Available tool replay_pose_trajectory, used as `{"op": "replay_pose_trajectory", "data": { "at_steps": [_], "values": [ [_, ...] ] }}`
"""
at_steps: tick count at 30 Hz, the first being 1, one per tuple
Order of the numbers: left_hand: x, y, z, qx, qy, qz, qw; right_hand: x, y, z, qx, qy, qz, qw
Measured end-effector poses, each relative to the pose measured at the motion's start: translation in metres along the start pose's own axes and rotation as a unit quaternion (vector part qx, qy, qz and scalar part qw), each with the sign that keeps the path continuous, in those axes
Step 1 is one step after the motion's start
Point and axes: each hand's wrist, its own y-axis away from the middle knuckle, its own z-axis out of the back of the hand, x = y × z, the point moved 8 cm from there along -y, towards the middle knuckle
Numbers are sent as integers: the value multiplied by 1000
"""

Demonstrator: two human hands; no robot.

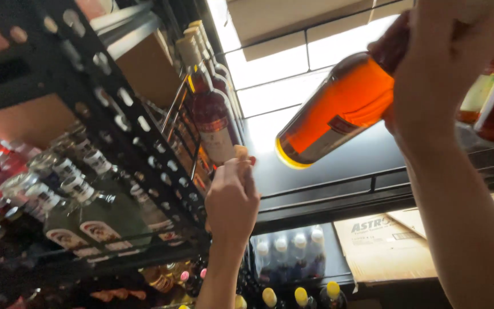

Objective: The person repeatedly picks up bottles from a cardboard box on the floor and places them onto a shelf. They also use a cloth to wipe the shelf surface and clean the bottles before arranging them.

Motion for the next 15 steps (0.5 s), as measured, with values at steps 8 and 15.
{"op": "replay_pose_trajectory", "data": {
  "at_steps": [8, 15],
  "values": [
    [6, 27, 1, -154, -88, -289, 941, -37, 31, -113, 143, 37, -47, 988],
    [18, 28, 2, -186, -86, -331, 921, -93, 65, -176, 175, 54, -50, 982]
  ]
}}
